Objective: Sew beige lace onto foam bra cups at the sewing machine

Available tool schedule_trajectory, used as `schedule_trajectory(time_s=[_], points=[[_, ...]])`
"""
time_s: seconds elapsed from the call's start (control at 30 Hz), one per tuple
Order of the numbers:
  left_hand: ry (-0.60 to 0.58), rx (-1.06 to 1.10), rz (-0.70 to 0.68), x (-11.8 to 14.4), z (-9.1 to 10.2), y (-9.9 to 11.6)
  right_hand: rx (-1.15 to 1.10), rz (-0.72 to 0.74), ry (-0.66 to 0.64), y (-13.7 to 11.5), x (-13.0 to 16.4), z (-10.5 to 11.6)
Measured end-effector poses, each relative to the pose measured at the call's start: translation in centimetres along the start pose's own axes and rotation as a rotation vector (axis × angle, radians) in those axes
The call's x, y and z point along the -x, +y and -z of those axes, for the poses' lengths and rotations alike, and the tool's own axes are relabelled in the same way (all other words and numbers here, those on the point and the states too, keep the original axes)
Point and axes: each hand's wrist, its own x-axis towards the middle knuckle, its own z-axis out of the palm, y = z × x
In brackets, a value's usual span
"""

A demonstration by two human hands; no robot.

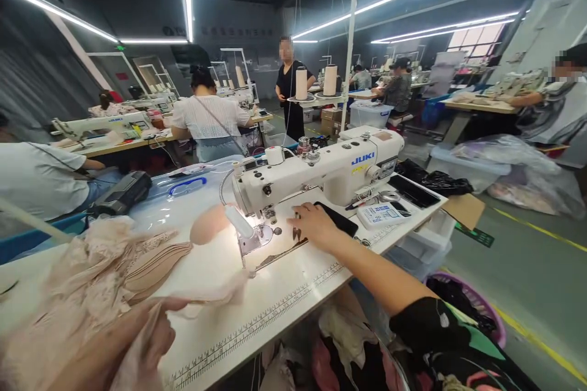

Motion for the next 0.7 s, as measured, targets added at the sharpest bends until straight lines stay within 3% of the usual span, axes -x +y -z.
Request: schedule_trajectory(time_s=[0.1,0.23,0.33,0.43,0.5,0.7], points=[[-0.137,-0.093,0.018,-1.0,-1.5,0.5,0.050,0.115,-0.068,1.4,-0.2,-0.6],[-0.274,-0.020,0.001,-2.2,-4.0,0.2,0.060,0.175,-0.066,0.2,0.4,-2.5],[-0.345,0.070,0.000,-2.6,-5.1,-0.1,0.020,0.141,-0.050,-2.2,1.5,-3.0],[-0.409,0.123,0.005,-2.8,-5.4,-0.2,-0.183,0.119,-0.053,-5.7,2.8,-2.0],[-0.440,0.137,-0.008,-3.0,-5.4,-0.2,-0.296,0.208,-0.015,-8.1,3.2,-1.2],[-0.471,0.114,-0.010,-3.5,-6.5,-0.8,0.070,0.365,0.234,-12.3,2.0,-1.8]])
